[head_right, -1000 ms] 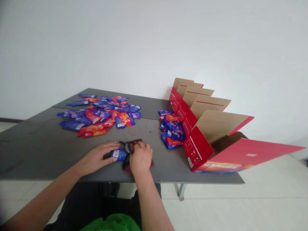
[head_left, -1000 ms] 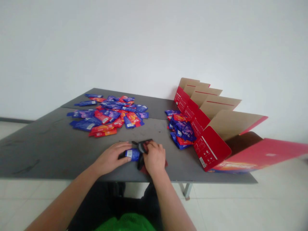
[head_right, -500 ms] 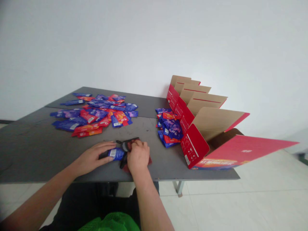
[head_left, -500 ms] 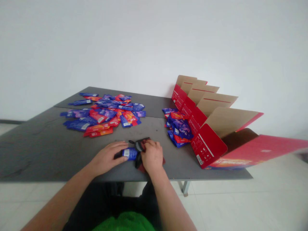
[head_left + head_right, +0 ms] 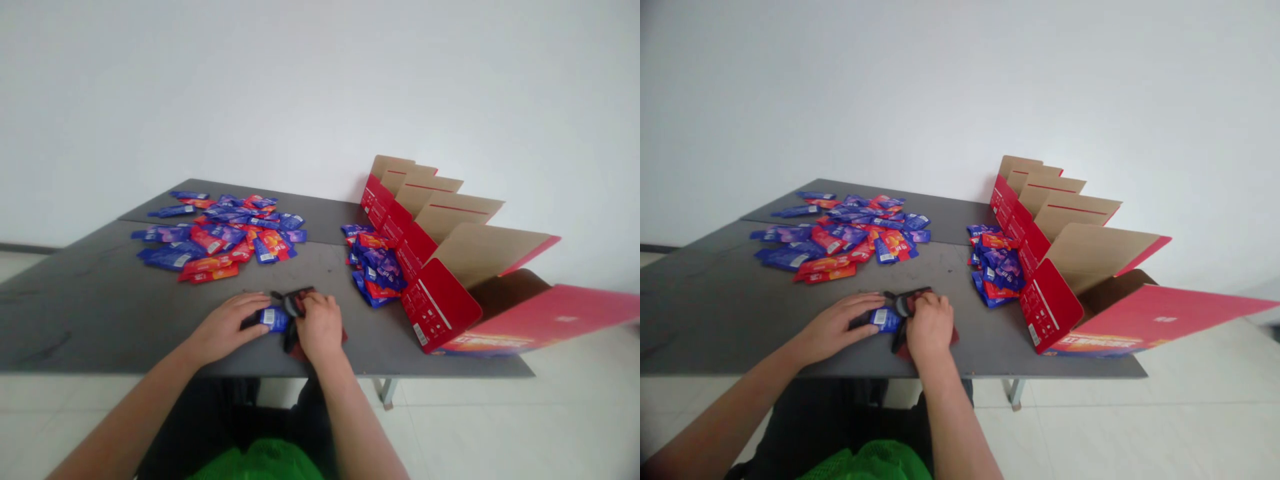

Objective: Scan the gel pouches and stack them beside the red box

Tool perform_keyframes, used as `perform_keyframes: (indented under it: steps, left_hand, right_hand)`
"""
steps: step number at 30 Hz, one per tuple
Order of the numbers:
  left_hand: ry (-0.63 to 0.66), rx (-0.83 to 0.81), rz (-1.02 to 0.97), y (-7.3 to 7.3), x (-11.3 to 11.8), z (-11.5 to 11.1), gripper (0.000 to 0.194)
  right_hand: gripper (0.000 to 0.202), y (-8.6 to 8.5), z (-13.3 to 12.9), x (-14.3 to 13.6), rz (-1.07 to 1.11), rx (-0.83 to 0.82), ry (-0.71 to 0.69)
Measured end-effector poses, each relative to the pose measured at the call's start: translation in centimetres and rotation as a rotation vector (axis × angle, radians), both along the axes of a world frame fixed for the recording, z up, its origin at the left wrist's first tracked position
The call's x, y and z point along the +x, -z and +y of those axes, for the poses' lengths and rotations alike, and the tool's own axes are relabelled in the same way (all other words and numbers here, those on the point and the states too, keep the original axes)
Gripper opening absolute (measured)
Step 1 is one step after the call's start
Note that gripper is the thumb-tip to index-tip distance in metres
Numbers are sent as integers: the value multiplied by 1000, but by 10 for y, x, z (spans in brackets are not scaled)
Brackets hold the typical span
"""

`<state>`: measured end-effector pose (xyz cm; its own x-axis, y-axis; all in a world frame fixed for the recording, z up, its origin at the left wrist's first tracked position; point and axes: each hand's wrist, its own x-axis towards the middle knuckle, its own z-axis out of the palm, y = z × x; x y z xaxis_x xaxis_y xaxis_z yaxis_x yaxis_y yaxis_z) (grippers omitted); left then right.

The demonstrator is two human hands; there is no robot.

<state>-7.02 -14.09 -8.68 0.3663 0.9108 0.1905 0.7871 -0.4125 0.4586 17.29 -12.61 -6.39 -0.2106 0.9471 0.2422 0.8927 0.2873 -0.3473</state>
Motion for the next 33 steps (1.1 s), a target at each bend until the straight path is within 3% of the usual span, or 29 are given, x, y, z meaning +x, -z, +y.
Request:
perform_keyframes:
  steps: [2, 4, 8, 10, 12, 15, 19, 22, 26, 28, 30, 33]
  left_hand:
    - [-6, 4, 4, 2, -1, 0, 55]
    - [-7, 14, 12, 3, -2, 0, 57]
    - [17, 37, 16, 2, 0, 0, 51]
    - [19, 49, 9, 0, 2, 0, 52]
    - [7, 60, 2, -1, 3, -1, 51]
    - [-1, 54, -1, 0, 2, -2, 45]
    - [-5, 38, 0, 2, 0, -1, 53]
    - [12, 50, 9, 2, -1, -1, 52]
    - [28, 62, 22, 0, 1, 0, 48]
    - [8, 56, 23, 1, 1, 0, 46]
    - [1, 45, 18, 2, 1, -1, 47]
    - [1, 49, 8, 6, -1, 0, 53]
  right_hand:
    - [19, -7, 10, 26, -41, -30, 83]
    - [22, -18, 13, 32, -45, -17, 110]
    - [21, -27, -3, -18, 20, 65, -54]
    - [19, -22, -12, -44, 3, 28, -148]
    - [18, -13, -16, -50, 7, -4, -172]
    - [21, -5, -9, -17, 44, -13, -73]
    - [24, -15, 9, 23, -14, -49, 107]
    - [20, -24, 3, -1, -6, -7, 41]
    - [17, -15, -12, -44, 23, 29, -169]
    - [17, -6, -12, -37, 38, 15, -143]
    - [18, -2, -5, -12, 38, 7, -43]
    - [18, -9, 10, 20, -22, -11, 93]
